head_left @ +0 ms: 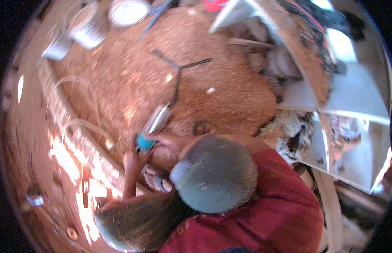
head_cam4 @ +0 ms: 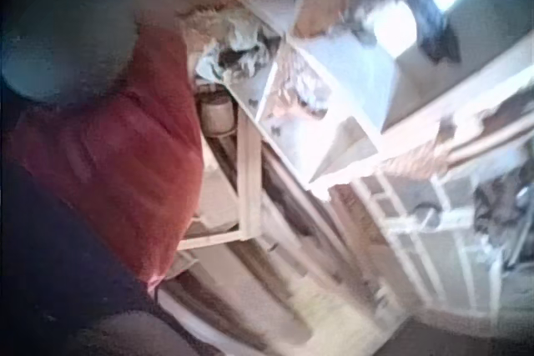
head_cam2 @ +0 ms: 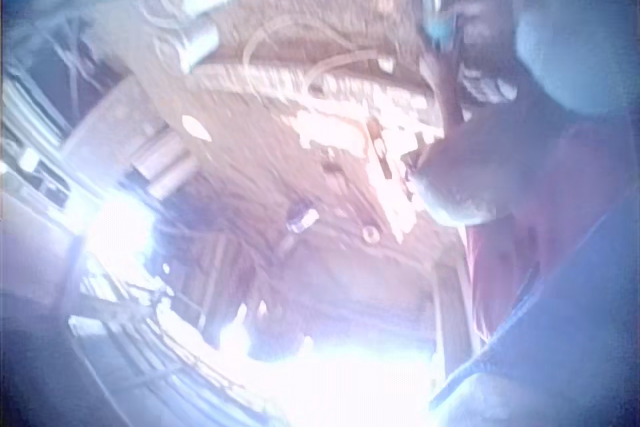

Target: The person sitting on a workshop floor adjusts a wood router by using a wrench to tighten or loosen its components.

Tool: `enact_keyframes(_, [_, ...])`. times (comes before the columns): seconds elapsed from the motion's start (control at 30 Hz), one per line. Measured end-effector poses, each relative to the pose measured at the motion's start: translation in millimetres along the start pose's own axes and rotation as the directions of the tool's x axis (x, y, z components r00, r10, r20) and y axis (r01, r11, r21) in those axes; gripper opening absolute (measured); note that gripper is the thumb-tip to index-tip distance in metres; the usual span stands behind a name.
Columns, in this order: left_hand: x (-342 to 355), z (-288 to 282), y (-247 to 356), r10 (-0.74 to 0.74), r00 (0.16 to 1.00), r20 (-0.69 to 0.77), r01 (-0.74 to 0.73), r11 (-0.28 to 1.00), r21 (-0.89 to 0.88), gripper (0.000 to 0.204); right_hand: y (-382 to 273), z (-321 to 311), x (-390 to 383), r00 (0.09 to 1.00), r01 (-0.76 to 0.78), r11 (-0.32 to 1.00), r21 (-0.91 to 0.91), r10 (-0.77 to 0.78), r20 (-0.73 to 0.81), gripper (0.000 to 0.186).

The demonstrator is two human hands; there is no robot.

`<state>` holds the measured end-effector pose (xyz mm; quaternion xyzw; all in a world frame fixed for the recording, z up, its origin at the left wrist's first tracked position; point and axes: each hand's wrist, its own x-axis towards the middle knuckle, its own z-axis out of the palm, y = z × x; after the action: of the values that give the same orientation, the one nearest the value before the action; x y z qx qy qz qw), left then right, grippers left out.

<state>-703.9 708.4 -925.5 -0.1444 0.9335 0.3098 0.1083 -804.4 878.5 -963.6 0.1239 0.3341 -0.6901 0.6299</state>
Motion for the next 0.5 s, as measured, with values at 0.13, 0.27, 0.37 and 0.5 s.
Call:
enact_keyframes(0.13, [-12,9,-25,-0.064,0.995,0.082,0.066,0.998,-0.017,0.094,2,-17,5,0.988,-0.049,0.923,-0.383,-0.012,-0.155,0.058])
enact_keyframes(0.27, [-11,14,-40,-0.045,0.991,0.125,0.038,0.998,0.055,0.091,-4,-28,11,0.980,-0.125,0.705,-0.698,-0.022,-0.198,0.062])
enact_keyframes(0.37, [-3,6,-46,-0.051,0.990,0.131,0.038,0.994,0.105,0.089,-35,-38,-1,0.967,0.160,0.545,-0.823,-0.254,0.020,0.056])
enact_keyframes(0.5, [29,-50,-51,0.235,0.902,0.362,-0.304,0.941,0.149,0.088,-110,-35,-80,0.837,0.342,0.538,-0.770,-0.548,-0.011,0.033])
